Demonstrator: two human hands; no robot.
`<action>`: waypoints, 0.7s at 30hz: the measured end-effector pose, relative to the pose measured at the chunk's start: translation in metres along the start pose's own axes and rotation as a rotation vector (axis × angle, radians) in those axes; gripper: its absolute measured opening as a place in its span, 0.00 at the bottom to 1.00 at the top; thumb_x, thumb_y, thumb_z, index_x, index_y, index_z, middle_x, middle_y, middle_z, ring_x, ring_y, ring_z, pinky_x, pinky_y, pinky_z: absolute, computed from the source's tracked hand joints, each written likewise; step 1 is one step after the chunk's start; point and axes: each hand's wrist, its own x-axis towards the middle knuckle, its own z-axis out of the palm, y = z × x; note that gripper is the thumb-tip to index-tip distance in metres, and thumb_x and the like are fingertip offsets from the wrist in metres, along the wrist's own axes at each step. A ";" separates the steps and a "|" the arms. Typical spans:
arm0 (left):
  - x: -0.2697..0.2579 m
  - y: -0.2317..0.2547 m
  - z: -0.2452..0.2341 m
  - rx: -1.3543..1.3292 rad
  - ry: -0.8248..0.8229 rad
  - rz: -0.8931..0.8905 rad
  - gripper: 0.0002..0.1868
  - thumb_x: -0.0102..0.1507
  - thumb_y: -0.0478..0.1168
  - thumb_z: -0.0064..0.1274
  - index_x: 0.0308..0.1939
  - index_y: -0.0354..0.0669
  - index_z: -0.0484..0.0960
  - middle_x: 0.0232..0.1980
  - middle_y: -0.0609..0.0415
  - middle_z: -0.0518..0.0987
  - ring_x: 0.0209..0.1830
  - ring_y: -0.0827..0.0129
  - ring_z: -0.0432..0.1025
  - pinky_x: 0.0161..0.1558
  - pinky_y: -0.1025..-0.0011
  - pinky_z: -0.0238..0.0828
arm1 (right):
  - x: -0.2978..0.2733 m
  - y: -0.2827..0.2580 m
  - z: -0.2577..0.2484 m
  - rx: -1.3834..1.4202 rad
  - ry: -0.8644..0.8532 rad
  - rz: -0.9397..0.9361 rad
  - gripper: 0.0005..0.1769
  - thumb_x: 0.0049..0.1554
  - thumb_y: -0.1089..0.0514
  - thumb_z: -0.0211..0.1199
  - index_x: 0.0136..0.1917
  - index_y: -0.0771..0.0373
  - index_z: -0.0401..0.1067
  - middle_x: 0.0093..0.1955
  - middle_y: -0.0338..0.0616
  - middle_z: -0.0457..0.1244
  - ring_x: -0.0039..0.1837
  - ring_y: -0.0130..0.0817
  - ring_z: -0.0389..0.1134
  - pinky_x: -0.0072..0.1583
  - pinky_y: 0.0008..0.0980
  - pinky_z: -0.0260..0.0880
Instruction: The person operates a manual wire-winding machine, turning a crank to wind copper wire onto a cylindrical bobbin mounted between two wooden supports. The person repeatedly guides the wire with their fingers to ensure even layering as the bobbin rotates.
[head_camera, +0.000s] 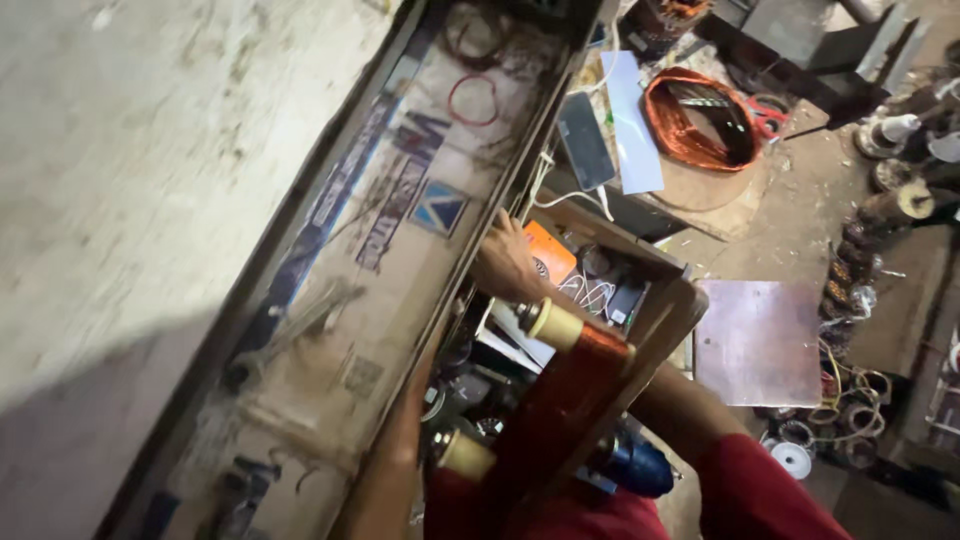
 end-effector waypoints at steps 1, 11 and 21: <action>0.007 -0.003 0.001 0.005 -0.007 0.003 0.14 0.68 0.45 0.57 0.53 0.41 0.84 0.42 0.56 0.83 0.41 0.77 0.73 0.45 0.76 0.70 | 0.004 0.002 0.002 0.002 -0.057 0.090 0.21 0.46 0.57 0.63 0.54 0.59 0.77 0.57 0.50 0.66 0.65 0.56 0.59 0.61 0.53 0.61; -0.005 -0.014 -0.001 0.006 -0.006 0.008 0.14 0.68 0.44 0.57 0.53 0.41 0.85 0.41 0.55 0.84 0.40 0.76 0.75 0.44 0.75 0.71 | -0.003 -0.009 0.010 -0.042 -0.074 0.169 0.23 0.45 0.56 0.67 0.55 0.62 0.78 0.69 0.59 0.58 0.67 0.58 0.54 0.62 0.52 0.60; -0.004 -0.003 -0.003 -0.002 0.030 0.023 0.13 0.68 0.43 0.57 0.53 0.40 0.86 0.41 0.55 0.85 0.39 0.75 0.76 0.43 0.75 0.72 | 0.001 -0.011 -0.040 -0.010 0.058 0.202 0.07 0.45 0.60 0.68 0.40 0.56 0.81 0.64 0.48 0.60 0.70 0.53 0.54 0.67 0.54 0.58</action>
